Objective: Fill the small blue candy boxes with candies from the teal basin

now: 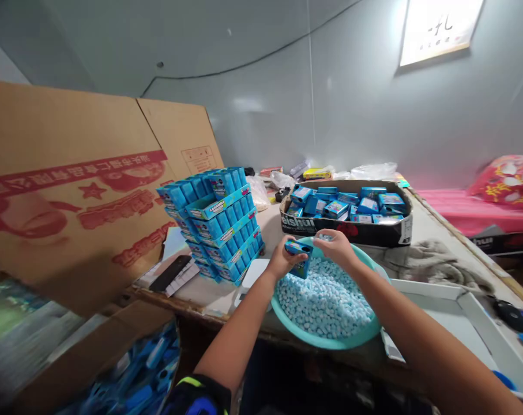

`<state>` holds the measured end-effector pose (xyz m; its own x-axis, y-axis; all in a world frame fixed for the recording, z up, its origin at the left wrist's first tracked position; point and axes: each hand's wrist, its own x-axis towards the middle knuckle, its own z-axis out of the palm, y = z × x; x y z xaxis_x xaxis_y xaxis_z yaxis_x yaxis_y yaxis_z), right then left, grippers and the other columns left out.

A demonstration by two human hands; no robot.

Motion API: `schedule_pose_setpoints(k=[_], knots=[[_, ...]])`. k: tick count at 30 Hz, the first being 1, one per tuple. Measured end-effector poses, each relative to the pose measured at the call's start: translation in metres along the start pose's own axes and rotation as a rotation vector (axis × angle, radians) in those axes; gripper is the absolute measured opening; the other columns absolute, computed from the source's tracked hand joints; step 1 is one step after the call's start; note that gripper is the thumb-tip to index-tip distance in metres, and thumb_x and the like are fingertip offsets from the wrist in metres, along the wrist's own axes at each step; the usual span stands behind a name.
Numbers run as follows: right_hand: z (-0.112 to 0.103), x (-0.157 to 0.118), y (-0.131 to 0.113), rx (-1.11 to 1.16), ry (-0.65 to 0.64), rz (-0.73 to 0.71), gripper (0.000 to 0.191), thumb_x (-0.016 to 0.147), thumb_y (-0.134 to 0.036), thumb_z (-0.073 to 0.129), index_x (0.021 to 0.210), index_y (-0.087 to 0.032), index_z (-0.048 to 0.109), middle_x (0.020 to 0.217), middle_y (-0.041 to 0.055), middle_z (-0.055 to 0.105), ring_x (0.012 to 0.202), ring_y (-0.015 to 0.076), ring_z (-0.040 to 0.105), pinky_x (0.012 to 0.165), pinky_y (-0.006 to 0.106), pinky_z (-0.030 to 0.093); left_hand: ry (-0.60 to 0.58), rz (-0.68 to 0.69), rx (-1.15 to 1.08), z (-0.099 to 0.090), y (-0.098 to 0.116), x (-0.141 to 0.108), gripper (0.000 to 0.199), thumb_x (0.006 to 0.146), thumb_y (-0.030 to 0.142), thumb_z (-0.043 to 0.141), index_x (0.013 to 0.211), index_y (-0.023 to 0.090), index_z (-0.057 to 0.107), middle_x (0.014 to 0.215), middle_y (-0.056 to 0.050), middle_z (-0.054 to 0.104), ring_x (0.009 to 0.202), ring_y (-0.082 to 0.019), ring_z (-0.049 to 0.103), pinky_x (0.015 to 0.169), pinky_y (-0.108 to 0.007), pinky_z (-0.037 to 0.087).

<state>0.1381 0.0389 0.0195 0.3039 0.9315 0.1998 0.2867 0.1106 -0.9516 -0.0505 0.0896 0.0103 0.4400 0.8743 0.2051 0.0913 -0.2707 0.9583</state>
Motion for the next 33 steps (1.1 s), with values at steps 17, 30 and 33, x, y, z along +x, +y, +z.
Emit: schedule_pose_setpoints(k=[17,30,33], knots=[[0.034,0.018,-0.014,0.634,0.014,0.087,0.029,0.066,-0.041,0.072,0.081,-0.021,0.057,0.070,-0.0022,0.058,0.057,0.0149,0.057,0.054,0.027,0.046,-0.140,-0.121,0.164,-0.010,0.009,0.001,0.059,0.061,0.055,0.087,0.096,0.022,0.053,0.082,0.000,0.064,0.078,-0.020,0.062,0.068,-0.028,0.045],[0.031,0.019,-0.011,0.710,-0.041,0.110,0.027,0.068,-0.038,0.074,0.081,-0.020,0.058,0.064,-0.0042,0.060,0.053,0.0120,0.057,0.052,0.023,0.046,-0.255,-0.096,0.294,0.000,0.008,0.010,0.060,0.060,0.044,0.088,0.111,0.023,0.065,0.099,-0.003,0.073,0.090,-0.027,0.069,0.080,-0.033,0.052],[0.029,0.022,-0.010,0.718,-0.067,0.110,0.024,0.072,-0.036,0.072,0.082,-0.020,0.058,0.066,-0.0041,0.061,0.054,0.0120,0.059,0.054,0.023,0.047,-0.237,-0.116,0.299,0.001,0.006,0.014,0.065,0.058,0.042,0.090,0.115,0.023,0.066,0.104,-0.005,0.074,0.094,-0.029,0.070,0.083,-0.035,0.054]])
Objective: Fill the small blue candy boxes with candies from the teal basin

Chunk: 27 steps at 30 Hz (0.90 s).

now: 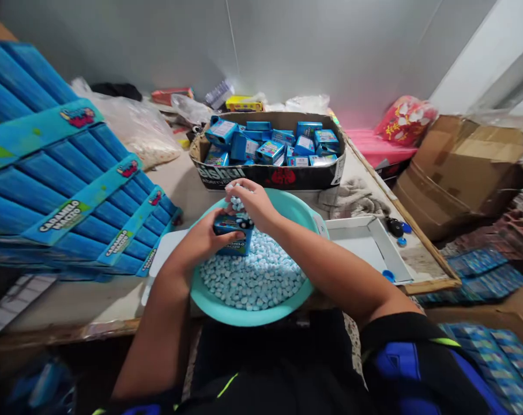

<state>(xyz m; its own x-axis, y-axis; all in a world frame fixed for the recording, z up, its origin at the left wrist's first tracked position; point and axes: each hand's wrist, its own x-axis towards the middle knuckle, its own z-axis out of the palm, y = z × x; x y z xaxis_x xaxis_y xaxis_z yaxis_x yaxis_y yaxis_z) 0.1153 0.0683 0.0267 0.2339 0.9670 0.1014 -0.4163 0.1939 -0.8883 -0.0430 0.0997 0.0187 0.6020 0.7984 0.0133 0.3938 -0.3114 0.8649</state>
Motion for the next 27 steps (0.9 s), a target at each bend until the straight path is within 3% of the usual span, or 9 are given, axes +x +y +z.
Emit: schedule_pose_setpoints(k=[11,17,23,27], knots=[[0.005,-0.008,0.000,-0.098,-0.033,-0.066,0.023,0.074,-0.036,0.076,0.079,-0.020,0.061,0.062,-0.0044,0.060,0.059,0.0116,0.058,0.062,0.025,0.049,0.000,0.010,0.071,-0.001,-0.001,0.002,0.046,0.072,0.042,0.077,0.111,0.023,0.062,0.100,-0.003,0.071,0.094,-0.027,0.068,0.081,-0.034,0.053],[0.006,-0.010,-0.004,-0.117,-0.014,-0.119,0.028,0.075,-0.041,0.077,0.077,-0.020,0.060,0.064,-0.0043,0.060,0.061,0.0111,0.059,0.066,0.025,0.051,-0.062,0.010,-0.054,-0.001,-0.007,0.001,0.051,0.076,0.044,0.074,0.120,0.022,0.059,0.107,-0.005,0.072,0.099,-0.028,0.069,0.084,-0.036,0.055],[0.005,-0.009,-0.003,-0.104,-0.014,-0.081,0.035,0.070,-0.046,0.082,0.073,-0.020,0.060,0.070,-0.0029,0.062,0.069,0.0129,0.064,0.068,0.025,0.052,-0.107,0.085,0.002,-0.004,-0.011,0.000,0.063,0.073,0.043,0.080,0.127,0.022,0.057,0.114,-0.007,0.072,0.106,-0.030,0.069,0.092,-0.040,0.054],[0.004,-0.008,-0.001,-0.100,-0.040,-0.079,0.035,0.074,-0.050,0.079,0.072,-0.020,0.061,0.068,-0.0024,0.063,0.067,0.0123,0.062,0.069,0.026,0.052,-0.120,0.073,-0.006,-0.006,-0.010,-0.002,0.060,0.074,0.046,0.080,0.124,0.022,0.058,0.111,-0.008,0.072,0.104,-0.031,0.069,0.092,-0.043,0.054]])
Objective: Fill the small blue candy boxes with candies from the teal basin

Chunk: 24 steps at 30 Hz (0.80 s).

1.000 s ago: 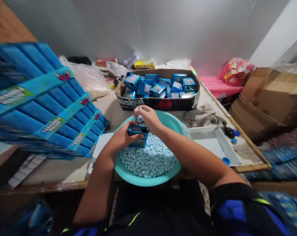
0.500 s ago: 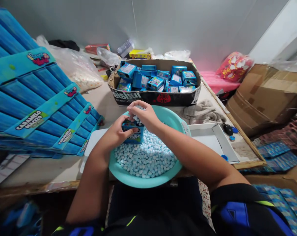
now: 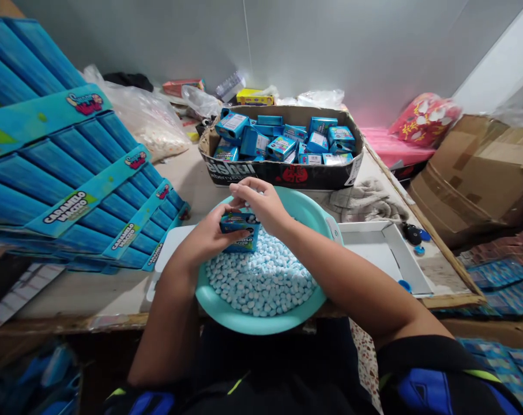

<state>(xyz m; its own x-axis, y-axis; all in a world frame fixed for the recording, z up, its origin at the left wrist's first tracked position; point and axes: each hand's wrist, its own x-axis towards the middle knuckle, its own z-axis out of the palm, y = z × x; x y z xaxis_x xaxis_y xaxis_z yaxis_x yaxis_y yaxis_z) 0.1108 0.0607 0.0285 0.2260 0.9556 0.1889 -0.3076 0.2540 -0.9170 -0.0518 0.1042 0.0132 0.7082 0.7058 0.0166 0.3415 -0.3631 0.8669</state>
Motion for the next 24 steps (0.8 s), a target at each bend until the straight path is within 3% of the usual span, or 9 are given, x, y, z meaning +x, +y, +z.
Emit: schedule_pose_setpoints(k=[8,14,18,21,24], knots=[[0.0007,-0.0010,-0.0030,0.002,-0.106,-0.013,0.036,0.075,-0.052,0.079,0.079,-0.019,0.066,0.075,0.0000,0.068,0.073,0.0140,0.066,0.076,0.029,0.055,0.121,0.008,-0.093,0.0030,0.0025,0.0007,0.062,0.069,0.041,0.086,0.121,0.020,0.060,0.116,-0.010,0.071,0.110,-0.032,0.067,0.095,-0.043,0.053],[-0.0013,-0.0016,-0.0047,-0.105,-0.149,-0.022,0.045,0.064,-0.048,0.090,0.089,-0.020,0.066,0.088,0.0004,0.072,0.081,0.0142,0.067,0.079,0.029,0.055,0.148,0.018,-0.075,0.0029,0.0085,0.0013,0.062,0.070,0.039,0.084,0.124,0.020,0.060,0.121,-0.009,0.070,0.113,-0.030,0.067,0.100,-0.043,0.052],[-0.0015,-0.0006,-0.0030,-0.054,-0.242,0.044,0.057,0.068,-0.058,0.086,0.107,-0.023,0.064,0.096,0.0031,0.074,0.094,0.0194,0.070,0.090,0.036,0.057,0.210,-0.004,0.023,0.0035,0.0096,0.0001,0.057,0.066,0.038,0.085,0.115,0.022,0.062,0.118,-0.008,0.070,0.113,-0.031,0.066,0.100,-0.044,0.051],[-0.0042,0.0020,-0.0017,-0.089,-0.221,0.023,0.064,0.074,-0.071,0.075,0.113,-0.022,0.063,0.103,0.0062,0.075,0.105,0.0223,0.069,0.100,0.040,0.053,0.243,-0.088,0.050,0.0034,0.0092,-0.0005,0.055,0.064,0.044,0.086,0.107,0.022,0.060,0.106,-0.007,0.071,0.101,-0.030,0.069,0.092,-0.043,0.054],[-0.0086,0.0054,-0.0001,-0.147,-0.222,0.015,0.072,0.075,-0.077,0.070,0.120,-0.021,0.062,0.114,0.0097,0.072,0.114,0.0251,0.066,0.106,0.042,0.050,0.249,-0.085,0.056,0.0020,0.0102,-0.0015,0.052,0.065,0.046,0.085,0.103,0.023,0.058,0.104,-0.005,0.070,0.097,-0.028,0.068,0.086,-0.040,0.055]])
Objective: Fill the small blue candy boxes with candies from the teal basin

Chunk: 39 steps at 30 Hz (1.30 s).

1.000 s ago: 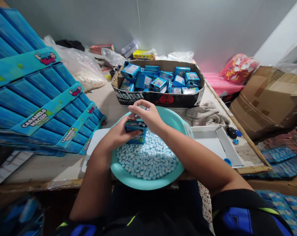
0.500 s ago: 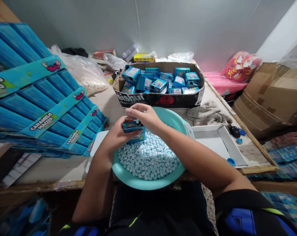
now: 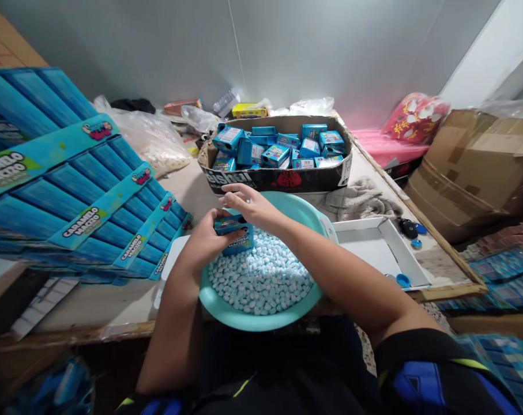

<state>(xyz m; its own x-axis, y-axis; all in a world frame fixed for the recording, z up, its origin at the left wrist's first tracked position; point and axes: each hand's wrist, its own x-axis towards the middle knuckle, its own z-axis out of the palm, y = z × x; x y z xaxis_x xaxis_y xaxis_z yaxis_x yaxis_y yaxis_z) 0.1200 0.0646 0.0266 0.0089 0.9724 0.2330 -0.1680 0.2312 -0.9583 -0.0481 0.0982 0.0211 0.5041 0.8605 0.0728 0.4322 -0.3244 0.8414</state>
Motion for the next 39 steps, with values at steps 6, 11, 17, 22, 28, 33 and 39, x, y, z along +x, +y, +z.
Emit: schedule_pose_setpoints(k=[6,11,17,22,28,33,39], knots=[[-0.002,0.000,0.004,-0.078,0.014,0.130,0.078,0.091,-0.081,0.039,0.132,-0.018,0.061,0.139,0.0143,0.061,0.129,0.0272,0.058,0.113,0.043,0.044,0.053,0.036,-0.023,-0.002,0.000,-0.002,0.050,0.065,0.046,0.083,0.102,0.024,0.057,0.100,-0.002,0.068,0.092,-0.024,0.067,0.079,-0.034,0.054],[0.001,-0.004,0.005,-0.028,0.024,0.237,0.061,0.101,-0.066,0.035,0.130,-0.018,0.061,0.140,0.0127,0.060,0.124,0.0250,0.059,0.106,0.039,0.049,-0.010,0.052,-0.049,-0.001,0.000,-0.003,0.051,0.063,0.043,0.084,0.102,0.023,0.058,0.101,-0.003,0.068,0.091,-0.024,0.067,0.079,-0.035,0.053],[-0.010,0.001,0.005,-0.209,0.101,0.308,0.032,0.102,-0.032,0.042,0.125,-0.018,0.060,0.115,0.0086,0.069,0.096,0.0194,0.065,0.088,0.035,0.053,0.050,0.064,-0.072,0.000,-0.002,-0.003,0.049,0.065,0.042,0.083,0.103,0.024,0.058,0.099,-0.001,0.065,0.089,-0.021,0.065,0.078,-0.032,0.052],[-0.026,0.002,0.020,-0.798,0.072,0.284,0.025,0.094,-0.033,0.056,0.110,-0.017,0.066,0.107,0.0104,0.070,0.105,0.0285,0.063,0.091,0.040,0.050,0.282,0.079,-0.170,0.001,-0.008,0.001,0.052,0.064,0.043,0.084,0.102,0.022,0.055,0.097,-0.001,0.060,0.088,-0.019,0.063,0.078,-0.030,0.052],[-0.010,-0.019,0.020,-1.119,-0.316,0.531,0.083,0.070,-0.071,0.076,0.133,-0.018,0.060,0.137,0.0216,0.058,0.132,0.0457,0.049,0.105,0.054,0.044,0.320,0.079,-0.177,0.001,-0.012,0.006,0.052,0.066,0.045,0.084,0.103,0.022,0.055,0.094,-0.001,0.060,0.087,-0.018,0.063,0.077,-0.029,0.051],[0.013,-0.040,0.017,-1.149,-0.550,0.452,0.112,0.065,-0.084,0.070,0.150,-0.015,0.045,0.142,0.0253,0.047,0.134,0.0476,0.046,0.108,0.057,0.044,0.357,0.112,-0.141,0.002,-0.013,0.010,0.050,0.067,0.043,0.083,0.101,0.021,0.054,0.096,-0.001,0.061,0.089,-0.018,0.063,0.080,-0.029,0.051],[0.027,-0.051,0.021,-1.152,-0.679,0.272,0.113,0.065,-0.082,0.072,0.147,-0.009,0.045,0.131,0.0262,0.053,0.117,0.0439,0.060,0.102,0.052,0.050,0.308,0.101,-0.065,0.002,-0.013,0.011,0.048,0.068,0.041,0.082,0.100,0.021,0.053,0.098,-0.002,0.062,0.091,-0.019,0.063,0.082,-0.031,0.051]])
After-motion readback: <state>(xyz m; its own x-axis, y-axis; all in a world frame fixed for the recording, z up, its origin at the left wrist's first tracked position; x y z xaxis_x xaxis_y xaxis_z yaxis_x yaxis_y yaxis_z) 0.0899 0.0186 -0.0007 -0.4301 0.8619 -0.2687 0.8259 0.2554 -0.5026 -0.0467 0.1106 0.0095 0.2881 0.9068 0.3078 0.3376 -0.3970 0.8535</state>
